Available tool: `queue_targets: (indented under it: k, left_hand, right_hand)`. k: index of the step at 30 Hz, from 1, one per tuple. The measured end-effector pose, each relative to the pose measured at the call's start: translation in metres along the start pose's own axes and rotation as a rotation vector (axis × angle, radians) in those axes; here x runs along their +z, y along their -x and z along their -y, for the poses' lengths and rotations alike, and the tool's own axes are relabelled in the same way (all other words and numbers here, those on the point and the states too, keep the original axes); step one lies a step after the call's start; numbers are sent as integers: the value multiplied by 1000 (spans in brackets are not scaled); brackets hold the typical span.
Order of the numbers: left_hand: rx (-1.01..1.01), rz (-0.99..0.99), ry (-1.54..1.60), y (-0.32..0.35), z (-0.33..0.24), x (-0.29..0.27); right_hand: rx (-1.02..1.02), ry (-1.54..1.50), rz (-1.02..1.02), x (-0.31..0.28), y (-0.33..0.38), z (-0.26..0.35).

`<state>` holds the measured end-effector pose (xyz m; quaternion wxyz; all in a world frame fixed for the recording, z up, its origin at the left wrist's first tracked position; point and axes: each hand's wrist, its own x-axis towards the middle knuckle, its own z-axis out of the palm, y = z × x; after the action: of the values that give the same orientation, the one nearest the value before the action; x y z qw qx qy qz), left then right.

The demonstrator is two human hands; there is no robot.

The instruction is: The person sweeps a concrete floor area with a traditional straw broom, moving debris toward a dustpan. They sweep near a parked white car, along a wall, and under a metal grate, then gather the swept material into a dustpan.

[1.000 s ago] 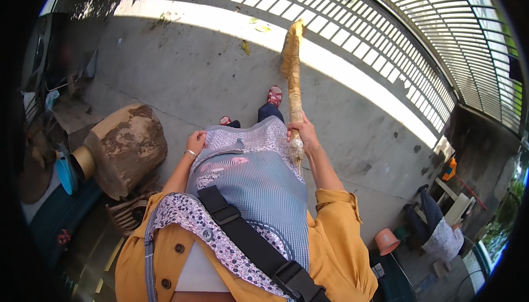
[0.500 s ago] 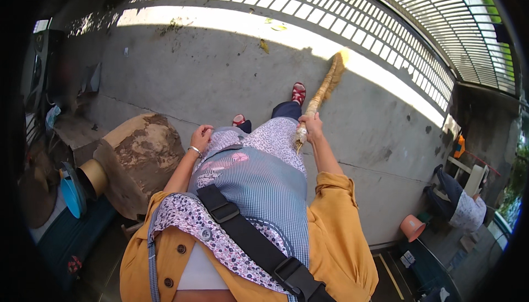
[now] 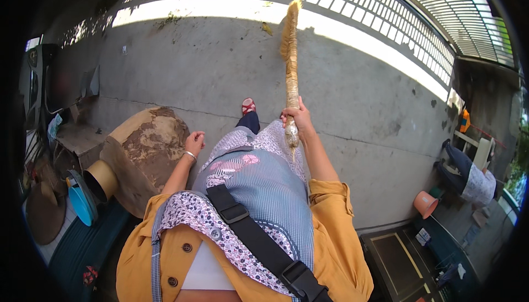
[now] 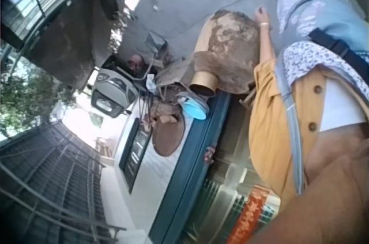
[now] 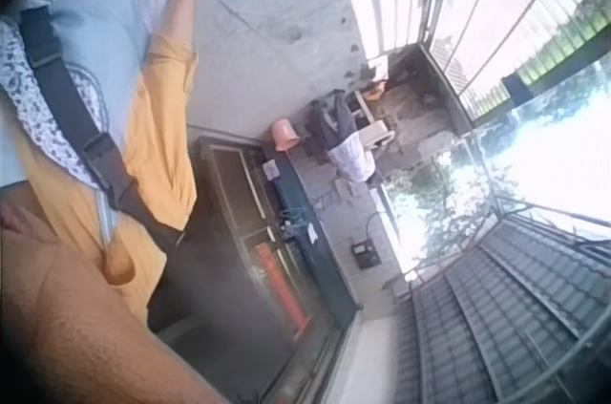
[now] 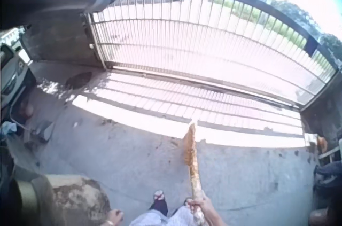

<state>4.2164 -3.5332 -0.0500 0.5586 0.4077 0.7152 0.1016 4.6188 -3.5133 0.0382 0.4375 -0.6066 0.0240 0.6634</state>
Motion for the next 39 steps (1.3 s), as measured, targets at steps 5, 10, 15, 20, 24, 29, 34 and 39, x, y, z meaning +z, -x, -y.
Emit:
queue_targets:
  k: [5,10,15,20,24,29,34,39]
  left_hand:
    - [-36,54,2,24,12,24]
    - [-27,109,-59,41,26,20]
    - [-57,51,-69,27,37,-1]
    - [15,-9,-19,10,8,-13]
    - [-4,-39,61,11,9,-4]
    - [92,-26,-184,25,35,1]
    - [120,-58,-134,26,63,-8]
    - [-61,-127,26,8,48,-22]
  right_hand:
    - [143,-104,-88,11,-2,-36]
    - [231,-34,13,79,-2,-74]
    - [208,-78,235,104,-35,-46]
    - [103,8,213,96,-4,-5]
    - [76,82,81,64,11,1]
    - [170,48,-10,55,-31,-25]
    - [192,28,196,59,-53,2]
    - [38,134,191,34,-49,56]
